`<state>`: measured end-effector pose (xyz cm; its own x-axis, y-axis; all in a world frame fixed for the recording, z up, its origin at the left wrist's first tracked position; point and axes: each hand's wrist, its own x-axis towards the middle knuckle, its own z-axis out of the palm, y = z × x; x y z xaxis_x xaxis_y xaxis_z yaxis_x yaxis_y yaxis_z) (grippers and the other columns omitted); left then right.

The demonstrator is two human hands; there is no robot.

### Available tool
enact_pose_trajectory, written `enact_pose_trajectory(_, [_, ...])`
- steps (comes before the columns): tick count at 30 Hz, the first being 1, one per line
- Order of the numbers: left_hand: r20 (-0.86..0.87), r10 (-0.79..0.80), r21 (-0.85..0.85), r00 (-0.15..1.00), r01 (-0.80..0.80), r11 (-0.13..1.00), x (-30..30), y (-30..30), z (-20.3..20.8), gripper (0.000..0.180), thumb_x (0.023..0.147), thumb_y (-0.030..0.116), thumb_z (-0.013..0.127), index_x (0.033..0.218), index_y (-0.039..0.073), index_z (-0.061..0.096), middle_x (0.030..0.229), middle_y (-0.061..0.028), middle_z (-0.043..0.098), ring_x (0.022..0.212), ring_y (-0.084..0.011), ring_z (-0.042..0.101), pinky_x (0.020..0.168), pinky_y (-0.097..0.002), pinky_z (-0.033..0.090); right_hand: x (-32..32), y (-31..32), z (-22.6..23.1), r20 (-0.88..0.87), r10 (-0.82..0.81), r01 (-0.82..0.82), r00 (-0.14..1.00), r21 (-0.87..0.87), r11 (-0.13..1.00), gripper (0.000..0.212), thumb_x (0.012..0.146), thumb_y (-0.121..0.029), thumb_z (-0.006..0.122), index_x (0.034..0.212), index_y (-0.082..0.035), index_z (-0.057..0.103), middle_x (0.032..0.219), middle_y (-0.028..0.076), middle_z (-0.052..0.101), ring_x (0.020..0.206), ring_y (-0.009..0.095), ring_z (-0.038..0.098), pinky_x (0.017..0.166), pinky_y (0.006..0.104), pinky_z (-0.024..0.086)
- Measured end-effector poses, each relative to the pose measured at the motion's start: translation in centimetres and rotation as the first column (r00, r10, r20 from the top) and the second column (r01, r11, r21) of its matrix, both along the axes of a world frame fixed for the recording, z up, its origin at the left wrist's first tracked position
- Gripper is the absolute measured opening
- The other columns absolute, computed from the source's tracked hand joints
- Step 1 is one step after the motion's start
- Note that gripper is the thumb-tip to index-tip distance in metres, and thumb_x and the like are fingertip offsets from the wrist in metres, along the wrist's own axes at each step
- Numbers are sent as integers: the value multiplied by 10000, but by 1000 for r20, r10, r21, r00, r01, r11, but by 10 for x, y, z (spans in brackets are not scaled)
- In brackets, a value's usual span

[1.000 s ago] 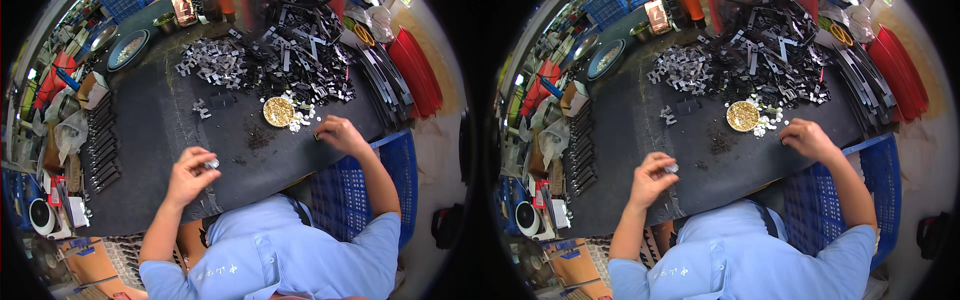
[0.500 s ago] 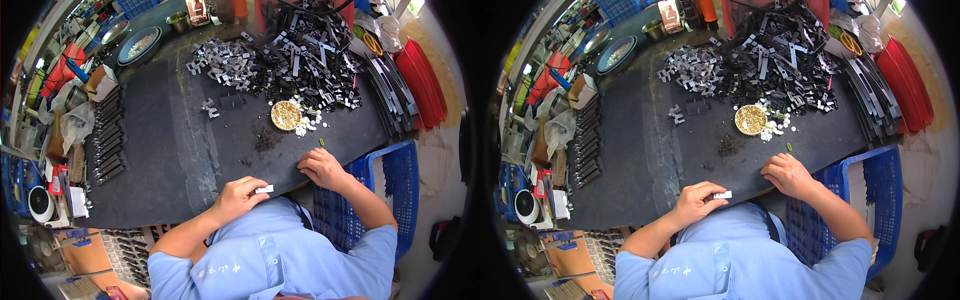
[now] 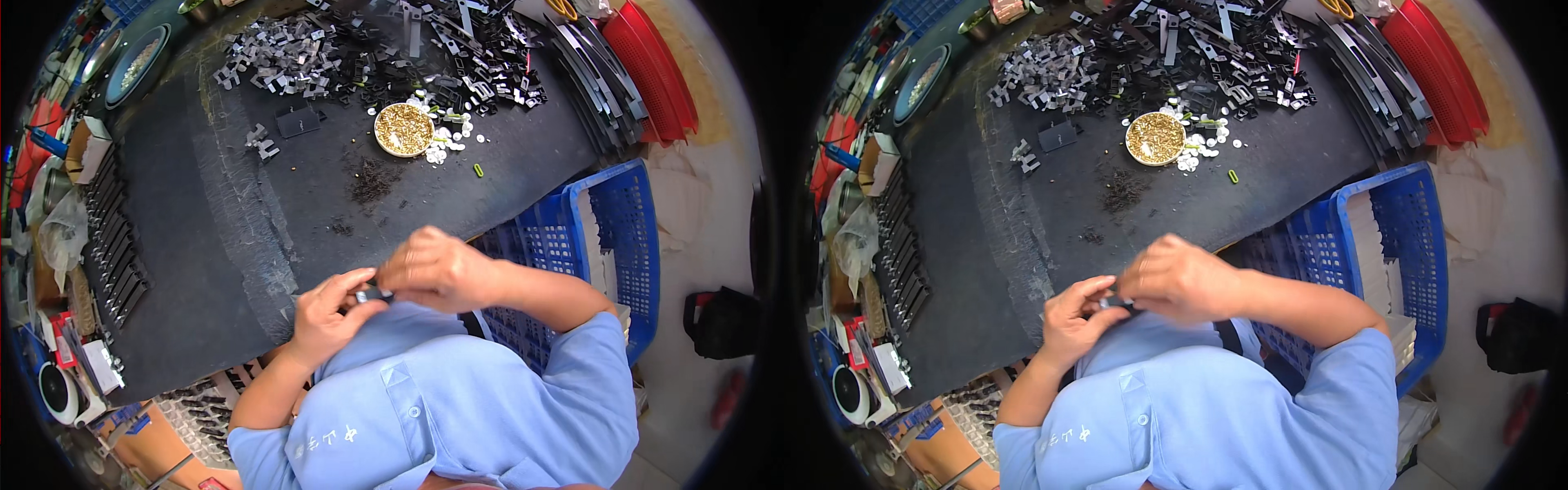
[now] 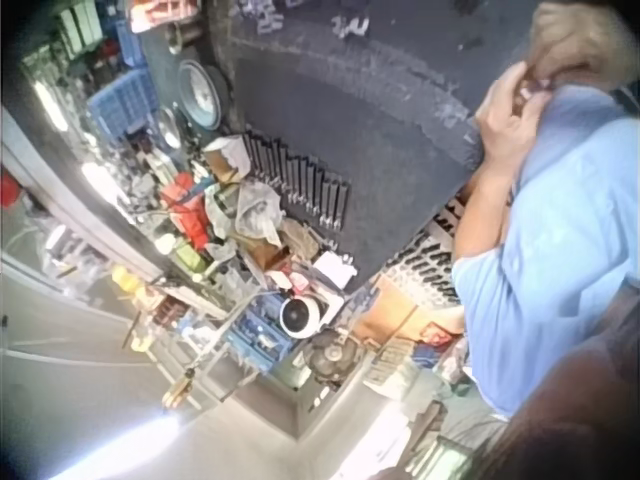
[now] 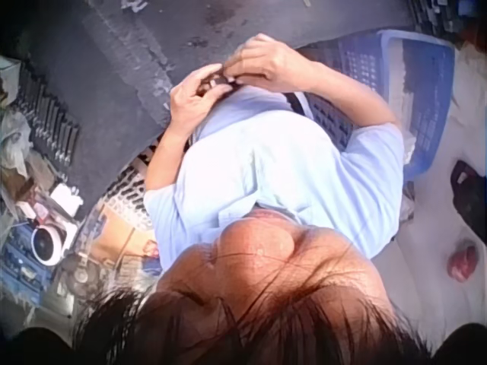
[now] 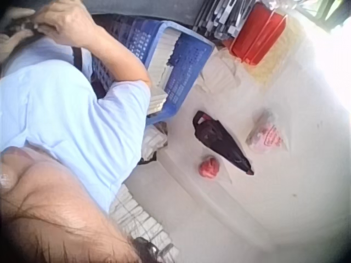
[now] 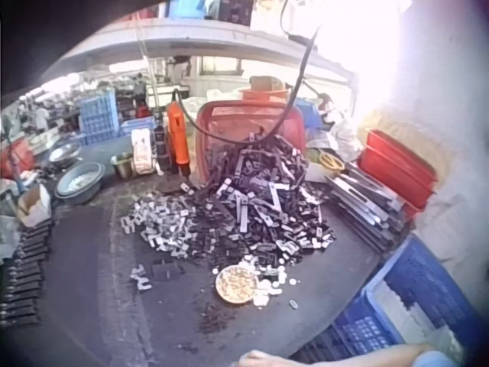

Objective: Manually assembling small plastic and metal components into a rectangular grey housing.

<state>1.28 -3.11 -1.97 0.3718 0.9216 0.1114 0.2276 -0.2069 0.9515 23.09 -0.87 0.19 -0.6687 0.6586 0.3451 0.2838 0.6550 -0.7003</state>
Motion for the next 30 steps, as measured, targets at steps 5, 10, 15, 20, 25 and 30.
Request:
enact_pose_trajectory(5, [-56,-15,105,998,21,994,-3,11,15,242,687,38,767,906,24,666,762,-72,630,559,-93,585,476,-219,460,23,16,-2,472,-152,4,868,299,954,589,741,-392,656,1229,-90,524,1353,63,457,1267,224,404,1018,453,311])
enact_pose_trajectory(10, [-86,-34,64,996,39,997,-15,8,14,196,717,28,736,897,18,660,834,-88,639,586,-96,599,492,-214,474,50,-5,-10,494,-132,23,859,221,975,515,747,-352,668,1174,-83,566,1320,57,489,1250,212,425,1015,457,309])
enact_pose_trajectory(15, [-147,-139,148,979,161,976,16,29,17,188,725,60,727,893,29,647,1022,-145,611,641,-159,618,564,-261,501,32,22,-2,438,-154,51,886,238,970,444,827,-394,578,1146,-86,589,1286,44,523,1210,231,461,991,455,315])
enact_pose_trajectory(20, [-246,-234,52,941,254,966,15,44,9,189,734,88,724,890,29,636,1186,-187,559,613,-154,604,587,-274,501,38,15,-14,536,-169,-4,827,306,952,449,789,-370,624,1142,-93,596,1282,16,521,1288,182,357,1017,425,294])
enact_pose_trajectory(25, [-172,-226,-37,959,223,974,13,34,12,189,733,90,726,883,25,631,1221,-205,540,580,-130,579,578,-261,489,42,18,-4,335,-256,138,907,339,931,297,699,-229,708,958,-94,655,1084,22,606,1021,185,545,860,371,386])
enact_pose_trajectory(30, [-241,-201,108,949,232,967,24,39,9,195,723,56,730,885,17,629,1228,-193,539,586,-106,574,544,-237,480,14,44,-10,234,-307,206,923,375,904,201,692,-185,717,873,-106,678,872,-9,586,818,176,533,761,314,396])
